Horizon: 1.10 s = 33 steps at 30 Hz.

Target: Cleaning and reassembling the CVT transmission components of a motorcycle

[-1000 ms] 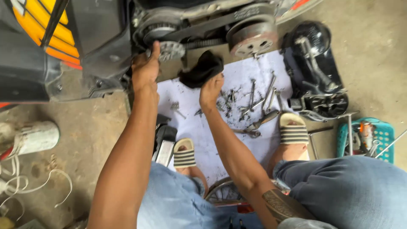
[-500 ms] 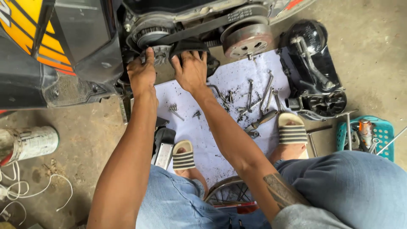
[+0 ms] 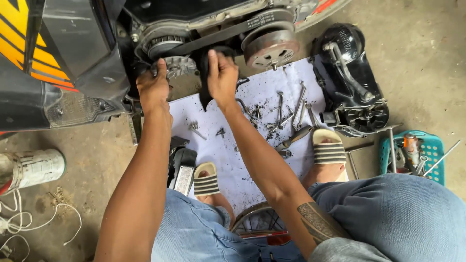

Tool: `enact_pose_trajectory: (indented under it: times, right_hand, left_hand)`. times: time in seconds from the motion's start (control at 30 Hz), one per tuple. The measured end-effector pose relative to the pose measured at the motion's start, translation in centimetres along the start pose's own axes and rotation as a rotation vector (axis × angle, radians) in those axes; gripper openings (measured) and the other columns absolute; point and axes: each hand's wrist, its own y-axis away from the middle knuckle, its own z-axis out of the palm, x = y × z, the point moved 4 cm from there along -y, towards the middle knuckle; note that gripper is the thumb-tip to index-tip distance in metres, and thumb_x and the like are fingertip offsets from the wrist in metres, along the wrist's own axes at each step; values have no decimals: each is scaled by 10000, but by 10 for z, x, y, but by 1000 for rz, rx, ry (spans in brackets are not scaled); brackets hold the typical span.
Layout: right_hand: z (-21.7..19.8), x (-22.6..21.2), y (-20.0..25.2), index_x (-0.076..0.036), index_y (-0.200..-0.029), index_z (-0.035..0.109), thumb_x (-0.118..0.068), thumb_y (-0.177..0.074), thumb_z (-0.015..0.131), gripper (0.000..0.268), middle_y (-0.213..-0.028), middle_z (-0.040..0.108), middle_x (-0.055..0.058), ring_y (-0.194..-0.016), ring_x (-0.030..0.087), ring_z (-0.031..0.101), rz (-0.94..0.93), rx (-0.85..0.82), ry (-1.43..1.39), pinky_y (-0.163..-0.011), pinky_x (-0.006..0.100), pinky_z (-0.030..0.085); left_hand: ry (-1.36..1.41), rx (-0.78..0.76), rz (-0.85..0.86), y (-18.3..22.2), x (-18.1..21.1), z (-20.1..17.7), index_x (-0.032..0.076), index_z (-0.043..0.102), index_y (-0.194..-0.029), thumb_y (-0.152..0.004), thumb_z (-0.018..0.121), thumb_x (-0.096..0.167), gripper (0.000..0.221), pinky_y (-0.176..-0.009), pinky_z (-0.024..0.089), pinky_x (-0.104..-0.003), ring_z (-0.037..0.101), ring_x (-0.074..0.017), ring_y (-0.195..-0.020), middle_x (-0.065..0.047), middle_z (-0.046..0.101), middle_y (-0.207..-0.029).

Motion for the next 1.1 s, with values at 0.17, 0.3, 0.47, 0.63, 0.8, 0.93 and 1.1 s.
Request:
enact_pose_trajectory:
  times: [0.17,0.3,0.47,0.63,0.8,0.93,1.1]
  right_hand:
    - [22,41,2,2,-1186,723,163,-796,486,484,-1235,744,123,-984,248,761,76,-171,-136,-884,278,602]
    - [26,40,-15,84,-1202,696,-23,-849,748,373,-1061,789,188,-594,164,722,498,-123,-258,-481,241,610]
    - [36,51,-22,66,-871,804,18,-844,719,102,-697,731,14,-553,62,515,416,-130,-312,-504,216,439]
    - [58,96,-21,113,-899,782,174,-739,572,271,-842,801,124,-688,152,688,488,-97,-422,-678,231,549]
    - [39,54,-32,64,-805,790,112,-695,616,211,-714,765,65,-579,134,603,535,-66,-182,-568,261,516]
    - [28,36,-37,88,-812,710,91,-773,565,150,-643,661,101,-428,143,481,680,-119,-230,-354,309,351]
    - [33,50,-41,58,-996,767,150,-707,552,372,-921,803,122,-624,200,696,529,-243,-110,-516,254,562]
  left_hand:
    - [11,-48,-39,16,16,-7,29,689,-1020,-868,707,573,565,-489,553,-234,622,-100,-563,-22,730,-918]
    - [-89,-59,-16,8,11,-5,-8,639,-1098,-859,670,660,710,-556,584,-249,673,-135,-674,-73,723,-985]
    - [-33,-90,-40,15,16,-11,35,644,-1061,-856,681,630,631,-554,565,-212,638,-78,-655,-18,687,-913]
    - [-153,-108,-99,30,29,-17,4,541,-1231,-858,575,716,805,-698,610,-252,712,-122,-798,-80,669,-1110]
    - [-151,-59,-26,15,18,-11,16,687,-1083,-830,659,704,734,-552,566,-281,664,-134,-600,-54,739,-873]
    - [-38,-93,-72,24,21,-14,34,638,-1053,-845,691,623,627,-531,557,-216,616,-74,-606,-5,690,-861]
    - [-44,-93,-56,16,22,-10,35,696,-1035,-864,694,595,586,-559,548,-254,612,-107,-618,-21,713,-877]
